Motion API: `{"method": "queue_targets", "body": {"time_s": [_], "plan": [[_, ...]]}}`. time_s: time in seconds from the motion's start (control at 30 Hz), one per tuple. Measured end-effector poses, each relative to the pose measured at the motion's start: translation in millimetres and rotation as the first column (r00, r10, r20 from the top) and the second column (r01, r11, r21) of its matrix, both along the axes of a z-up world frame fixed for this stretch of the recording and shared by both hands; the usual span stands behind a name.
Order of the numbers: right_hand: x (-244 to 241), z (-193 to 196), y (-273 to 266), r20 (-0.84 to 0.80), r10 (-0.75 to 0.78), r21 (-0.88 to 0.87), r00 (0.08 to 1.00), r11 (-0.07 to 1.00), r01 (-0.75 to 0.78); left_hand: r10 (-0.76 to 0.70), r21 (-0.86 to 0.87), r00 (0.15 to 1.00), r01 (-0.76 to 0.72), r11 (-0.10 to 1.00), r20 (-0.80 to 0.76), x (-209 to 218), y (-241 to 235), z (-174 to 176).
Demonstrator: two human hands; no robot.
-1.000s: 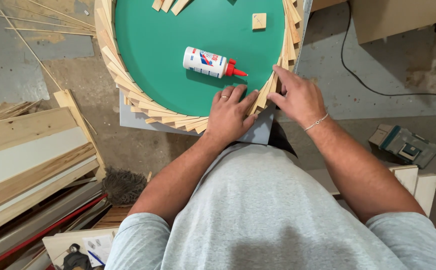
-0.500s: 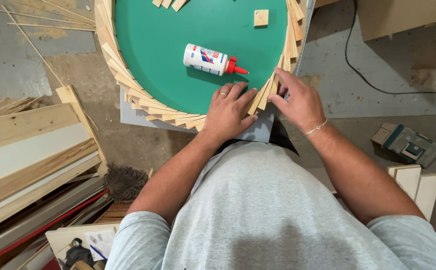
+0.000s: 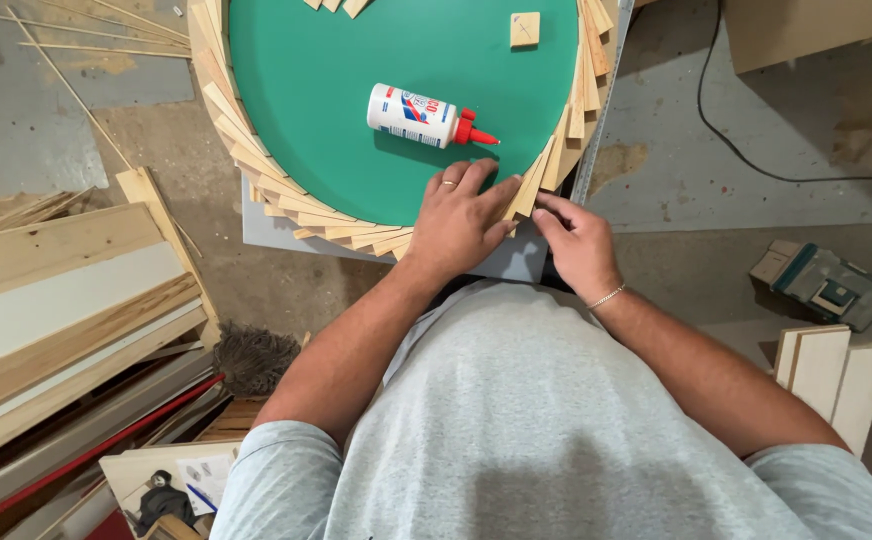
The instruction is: Gluing and aligning wooden slats around a circular board to create a frame
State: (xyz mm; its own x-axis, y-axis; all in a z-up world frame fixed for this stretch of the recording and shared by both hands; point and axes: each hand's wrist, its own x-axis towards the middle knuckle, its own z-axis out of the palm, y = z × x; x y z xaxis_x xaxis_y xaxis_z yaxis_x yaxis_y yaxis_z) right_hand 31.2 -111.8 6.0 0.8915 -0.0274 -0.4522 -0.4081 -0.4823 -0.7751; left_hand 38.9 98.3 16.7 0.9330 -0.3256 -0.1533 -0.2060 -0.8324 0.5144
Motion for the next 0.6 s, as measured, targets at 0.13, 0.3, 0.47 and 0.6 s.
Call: {"method": "queue_targets", "body": {"time_s": [0.13,0.3,0.47,0.6], "plan": [[0.0,5.7,-1.2,0.079,0.053,-0.008,0.995,0.999,-0.053,0.011,-0.003,1.000,-0.011,1.000,0.012,-1.3,-0.8,-1.9],[-3.5,-2.0,-6.2,0.136,0.070,-0.040,0.988,0.997,-0.066,0.018,-0.112,0.995,-0.006,0.994,0.100,-4.1,4.7,-4.7],[-1.9,17.8,-9.3,0.131,0.102,-0.057,0.986,0.994,-0.095,0.010,0.042,0.942,-0.026,0.999,0.336,28.9,31.7,33.6],[2.1,22.3,-11.6,0.137,0.115,-0.039,0.984,0.993,-0.111,-0.038,0.263,0.970,-0.028,0.964,0.242,65.4,60.5,20.5]]}}
